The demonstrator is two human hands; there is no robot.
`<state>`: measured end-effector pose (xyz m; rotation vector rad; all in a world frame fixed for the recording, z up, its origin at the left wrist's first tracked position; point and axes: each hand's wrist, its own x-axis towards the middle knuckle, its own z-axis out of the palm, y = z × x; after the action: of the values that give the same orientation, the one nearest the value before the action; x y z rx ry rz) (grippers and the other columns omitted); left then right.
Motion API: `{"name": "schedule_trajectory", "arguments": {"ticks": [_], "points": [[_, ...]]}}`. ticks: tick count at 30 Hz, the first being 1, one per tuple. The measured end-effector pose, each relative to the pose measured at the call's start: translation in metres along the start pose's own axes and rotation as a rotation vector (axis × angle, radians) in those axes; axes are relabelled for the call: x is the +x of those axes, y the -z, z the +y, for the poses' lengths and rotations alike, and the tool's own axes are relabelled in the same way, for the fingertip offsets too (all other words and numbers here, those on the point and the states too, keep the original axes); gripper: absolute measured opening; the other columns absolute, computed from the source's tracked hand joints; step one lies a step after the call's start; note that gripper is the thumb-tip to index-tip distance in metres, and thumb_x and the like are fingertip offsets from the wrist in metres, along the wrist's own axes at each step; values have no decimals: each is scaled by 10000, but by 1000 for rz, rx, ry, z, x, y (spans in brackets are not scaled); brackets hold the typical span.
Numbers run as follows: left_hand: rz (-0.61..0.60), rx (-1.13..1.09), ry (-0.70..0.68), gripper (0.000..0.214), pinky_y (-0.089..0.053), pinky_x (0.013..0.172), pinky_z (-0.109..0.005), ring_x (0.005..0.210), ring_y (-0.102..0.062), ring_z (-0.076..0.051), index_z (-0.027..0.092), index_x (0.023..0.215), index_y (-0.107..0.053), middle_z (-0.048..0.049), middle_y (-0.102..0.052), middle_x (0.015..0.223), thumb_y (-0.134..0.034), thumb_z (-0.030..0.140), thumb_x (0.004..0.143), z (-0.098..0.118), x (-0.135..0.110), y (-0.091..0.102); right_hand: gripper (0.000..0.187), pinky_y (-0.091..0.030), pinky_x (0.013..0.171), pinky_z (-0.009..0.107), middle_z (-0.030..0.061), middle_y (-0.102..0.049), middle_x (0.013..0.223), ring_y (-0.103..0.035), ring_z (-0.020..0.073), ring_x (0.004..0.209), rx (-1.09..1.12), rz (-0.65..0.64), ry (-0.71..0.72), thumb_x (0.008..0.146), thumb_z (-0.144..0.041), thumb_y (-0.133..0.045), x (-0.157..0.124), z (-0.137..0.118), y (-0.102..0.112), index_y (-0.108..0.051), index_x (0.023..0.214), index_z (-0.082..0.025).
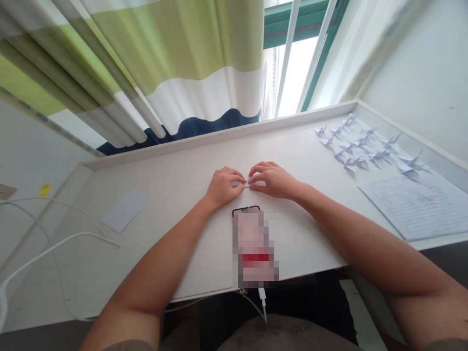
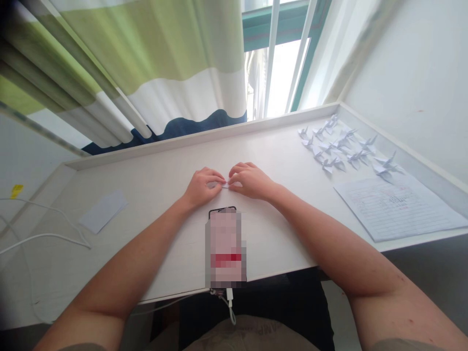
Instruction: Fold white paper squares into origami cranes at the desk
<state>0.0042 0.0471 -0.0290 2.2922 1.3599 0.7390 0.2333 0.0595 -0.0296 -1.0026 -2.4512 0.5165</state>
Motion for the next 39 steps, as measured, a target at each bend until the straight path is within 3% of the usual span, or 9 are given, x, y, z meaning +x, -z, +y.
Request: {"name": "schedule_trajectory", "arguments": {"ticks": [11, 18, 22, 30, 34, 39], "points": [[-102, 134, -164, 141, -438, 1075, -471, 1197, -642, -294, 265, 991, -837, -69, -815, 1162, -720, 325, 940, 1, 0, 9, 135, -445, 1057, 470, 58, -832, 1104, -695, 284, 1108, 91, -11, 29, 993, -295, -723, 3, 7, -4, -855, 963, -291], [-130, 37, -109, 127, -448, 1110, -491, 1189, -650, -283, 287, 873, -834, -50, -821, 1134, -739, 317, 951, -3, 4, 7, 168, -482, 1037, 473, 61, -823, 1067, -691, 274, 1059, 185, 20, -10, 988, -325, -703, 7, 11, -9, -833, 893, -277], [-72, -155, 16, 81, -499, 1115, -460, 1162, -685, -272, 303, 838, -845, -35, -830, 1084, -788, 289, 894, -6, 4, 5, 149, -522, 1002, 450, 71, -815, 1021, -706, 266, 1018, 246, 80, -96, 926, -238, -702, 9, 7, -13, -816, 831, -251], [-58, -297, 123, 80, -523, 1130, -454, 1144, -721, -269, 296, 870, -870, -38, -840, 1071, -791, 293, 858, -8, 5, 3, 149, -561, 978, 459, 63, -811, 997, -715, 262, 1004, 291, 101, -202, 893, -219, -691, 11, 1, -13, -806, 807, -257], [-52, -284, 127, 82, -531, 1113, -449, 1124, -726, -272, 283, 894, -869, -45, -841, 1043, -795, 288, 859, -8, 4, 3, 141, -567, 1000, 467, 58, -816, 1011, -726, 260, 1015, 301, 76, -186, 892, -225, -698, 10, 3, -10, -816, 823, -261], [-31, -255, 149, 206, -534, 1103, -450, 1149, -707, -275, 295, 1064, -872, -51, -830, 1121, -812, 287, 867, -8, 3, 1, 141, -571, 1034, 470, 58, -831, 1064, -752, 248, 1022, 356, 92, -141, 893, -235, -699, 5, 7, -8, -829, 844, -261]]}}
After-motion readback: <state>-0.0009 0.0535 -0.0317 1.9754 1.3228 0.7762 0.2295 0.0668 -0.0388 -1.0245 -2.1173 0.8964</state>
